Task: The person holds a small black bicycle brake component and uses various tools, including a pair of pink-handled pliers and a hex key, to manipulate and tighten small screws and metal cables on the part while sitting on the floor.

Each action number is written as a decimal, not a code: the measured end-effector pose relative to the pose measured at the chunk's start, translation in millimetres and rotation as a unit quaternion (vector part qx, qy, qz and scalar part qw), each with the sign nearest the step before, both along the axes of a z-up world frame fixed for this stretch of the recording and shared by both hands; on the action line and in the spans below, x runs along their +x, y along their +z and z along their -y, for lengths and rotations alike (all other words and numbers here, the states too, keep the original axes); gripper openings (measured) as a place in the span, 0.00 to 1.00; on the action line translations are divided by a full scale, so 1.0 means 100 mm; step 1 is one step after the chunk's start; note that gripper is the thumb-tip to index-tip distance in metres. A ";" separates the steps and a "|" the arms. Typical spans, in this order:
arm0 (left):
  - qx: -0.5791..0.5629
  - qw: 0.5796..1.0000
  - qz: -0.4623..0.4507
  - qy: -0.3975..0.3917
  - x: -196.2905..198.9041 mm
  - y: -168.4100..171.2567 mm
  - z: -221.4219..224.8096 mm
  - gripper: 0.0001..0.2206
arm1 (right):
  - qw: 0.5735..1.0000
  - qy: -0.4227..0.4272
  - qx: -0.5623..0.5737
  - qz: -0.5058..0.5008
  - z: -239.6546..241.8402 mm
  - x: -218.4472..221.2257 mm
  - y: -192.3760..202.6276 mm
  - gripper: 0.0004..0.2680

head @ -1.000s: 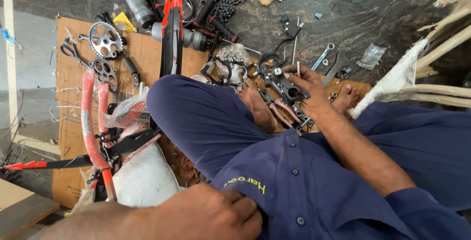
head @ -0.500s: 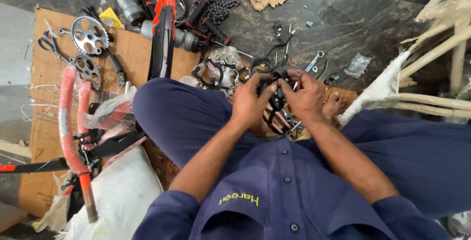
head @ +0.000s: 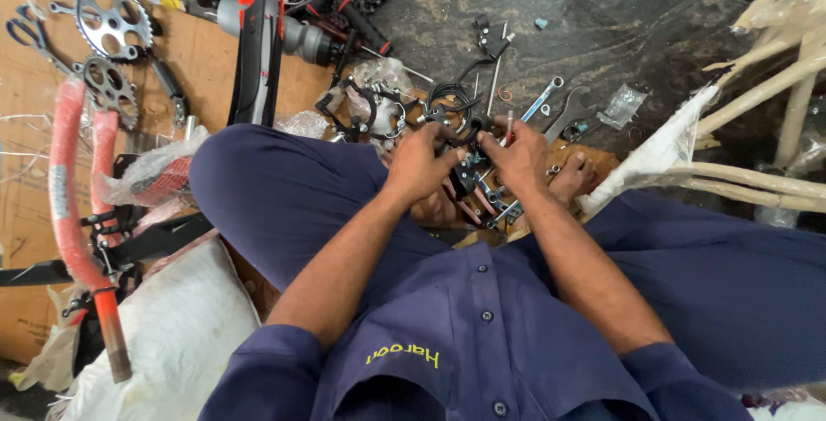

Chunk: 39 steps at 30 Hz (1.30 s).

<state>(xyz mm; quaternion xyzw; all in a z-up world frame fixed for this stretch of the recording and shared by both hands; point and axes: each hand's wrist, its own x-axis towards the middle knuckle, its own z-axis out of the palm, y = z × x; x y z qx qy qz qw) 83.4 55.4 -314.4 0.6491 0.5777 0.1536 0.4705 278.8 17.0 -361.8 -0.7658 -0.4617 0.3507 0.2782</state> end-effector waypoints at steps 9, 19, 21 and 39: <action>-0.006 0.999 0.023 -0.024 -0.01 -0.12 0.02 0.17 | 0.990 0.058 -0.046 0.120 0.08 0.04 -0.33 0.12; -0.068 0.988 0.139 -0.006 0.00 -0.43 0.06 0.20 | 0.966 0.150 -0.133 0.164 0.14 0.16 -0.74 0.16; -0.101 0.966 0.236 0.029 -0.05 -0.55 0.03 0.24 | 0.959 0.189 -0.164 0.131 0.14 0.11 -0.80 0.16; -0.203 0.859 0.441 0.161 0.01 -0.20 -0.09 0.28 | 0.887 -0.083 0.007 -0.454 0.17 0.24 0.72 0.07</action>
